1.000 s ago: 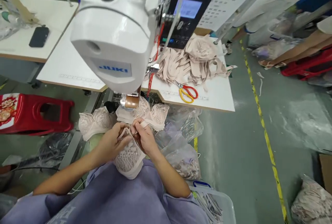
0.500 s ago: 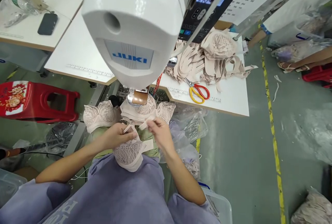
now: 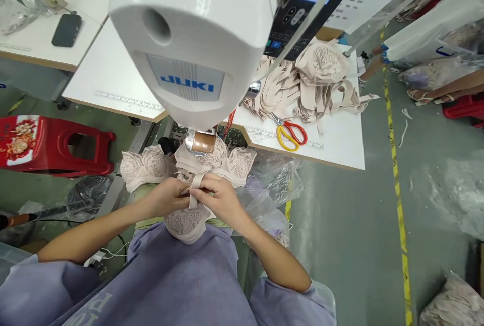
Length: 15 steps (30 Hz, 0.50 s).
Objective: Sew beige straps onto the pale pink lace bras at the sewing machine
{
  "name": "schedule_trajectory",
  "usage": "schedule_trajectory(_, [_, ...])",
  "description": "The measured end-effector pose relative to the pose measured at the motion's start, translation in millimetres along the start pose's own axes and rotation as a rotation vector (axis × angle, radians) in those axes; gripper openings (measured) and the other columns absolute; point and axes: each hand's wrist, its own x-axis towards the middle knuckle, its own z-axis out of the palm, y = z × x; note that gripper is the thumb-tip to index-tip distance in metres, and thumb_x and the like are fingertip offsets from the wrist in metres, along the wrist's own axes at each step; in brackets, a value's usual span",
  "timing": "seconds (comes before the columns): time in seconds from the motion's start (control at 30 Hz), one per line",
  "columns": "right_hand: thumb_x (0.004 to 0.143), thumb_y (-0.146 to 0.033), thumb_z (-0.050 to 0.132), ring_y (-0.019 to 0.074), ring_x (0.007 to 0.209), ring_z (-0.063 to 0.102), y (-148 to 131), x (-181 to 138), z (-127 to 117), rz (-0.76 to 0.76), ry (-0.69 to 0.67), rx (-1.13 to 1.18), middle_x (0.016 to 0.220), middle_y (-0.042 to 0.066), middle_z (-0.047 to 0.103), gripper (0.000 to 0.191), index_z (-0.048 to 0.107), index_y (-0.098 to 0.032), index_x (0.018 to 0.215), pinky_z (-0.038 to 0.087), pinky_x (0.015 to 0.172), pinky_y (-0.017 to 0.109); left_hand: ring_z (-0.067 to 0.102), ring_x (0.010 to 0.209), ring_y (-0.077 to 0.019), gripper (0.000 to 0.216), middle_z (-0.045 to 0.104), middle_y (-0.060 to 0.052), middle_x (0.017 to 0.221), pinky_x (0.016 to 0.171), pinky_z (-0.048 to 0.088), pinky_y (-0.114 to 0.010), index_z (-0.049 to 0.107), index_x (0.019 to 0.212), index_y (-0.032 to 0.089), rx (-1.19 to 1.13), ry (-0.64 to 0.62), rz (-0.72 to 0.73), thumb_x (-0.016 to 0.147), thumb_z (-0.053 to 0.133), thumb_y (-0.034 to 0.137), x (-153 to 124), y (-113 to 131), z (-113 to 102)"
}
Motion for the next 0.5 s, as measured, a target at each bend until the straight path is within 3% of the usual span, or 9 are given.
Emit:
schedule_trajectory(0.07, [0.091,-0.034,0.068,0.0175,0.084,0.065,-3.8,-3.3,-1.1,-0.037,0.056,0.057,0.087,0.003,0.069,0.014,0.08,-0.026,0.091,0.049,0.074,0.029,0.036,0.056,-0.0094,0.027,0.038,0.005,0.058,0.053,0.026,-0.023,0.051,0.063,0.017,-0.056,-0.008,0.006,0.085,0.059,0.032,-1.8,0.1,-3.4])
schedule_trajectory(0.13, [0.087,-0.035,0.072,0.0186,0.083,0.065,-5.7,-5.1,-2.1,-0.012,0.122,0.179,0.087,0.003,0.07,0.012,0.08,-0.026,0.087,0.05,0.074,0.03,0.051,0.07,-0.0133,0.025,0.054,0.001,0.071,0.063,0.038,-0.023,0.06,0.071,0.017,-0.145,0.044,0.103,0.086,0.061,0.035,-2.1,1.8,-1.5])
schedule_trajectory(0.2, [0.083,-0.038,0.076,0.0193,0.082,0.064,-4.5,-3.6,-3.9,0.035,0.192,0.316,0.087,0.003,0.071,0.013,0.08,-0.026,0.084,0.051,0.073,0.031,0.058,0.087,-0.0173,0.027,0.063,-0.004,0.088,0.076,0.045,-0.026,0.065,0.078,0.017,-0.24,0.161,0.185,0.089,0.061,0.041,-1.3,3.8,7.6])
schedule_trajectory(0.3, [0.079,-0.044,0.08,0.0172,0.075,0.061,-1.6,5.4,-11.3,0.094,0.254,0.457,0.084,0.003,0.07,0.019,0.08,-0.025,0.083,0.049,0.068,0.03,0.056,0.073,-0.0143,0.032,0.062,-0.002,0.079,0.067,0.046,-0.024,0.064,0.088,0.016,-0.307,0.424,0.171,0.095,0.054,0.046,0.5,5.8,26.1])
schedule_trajectory(0.4, [0.075,-0.046,0.082,0.0155,0.071,0.059,-5.7,19.0,-26.8,0.131,0.207,0.457,0.081,0.003,0.069,0.023,0.08,-0.024,0.083,0.048,0.066,0.029,0.052,0.059,-0.0123,0.028,0.06,0.001,0.068,0.06,0.043,-0.024,0.062,0.109,0.016,-0.128,0.581,0.263,0.098,0.05,0.039,1.9,8.4,28.5])
schedule_trajectory(0.5, [0.077,-0.049,0.08,0.0171,0.081,0.062,-16.2,34.1,-46.1,0.112,0.143,0.435,0.094,0.005,0.071,0.026,0.08,-0.024,0.085,0.052,0.072,0.03,0.054,0.055,-0.0125,0.031,0.062,0.001,0.062,0.06,0.043,-0.025,0.064,0.122,0.017,0.21,0.503,0.471,0.099,0.045,0.027,5.1,15.4,6.6])
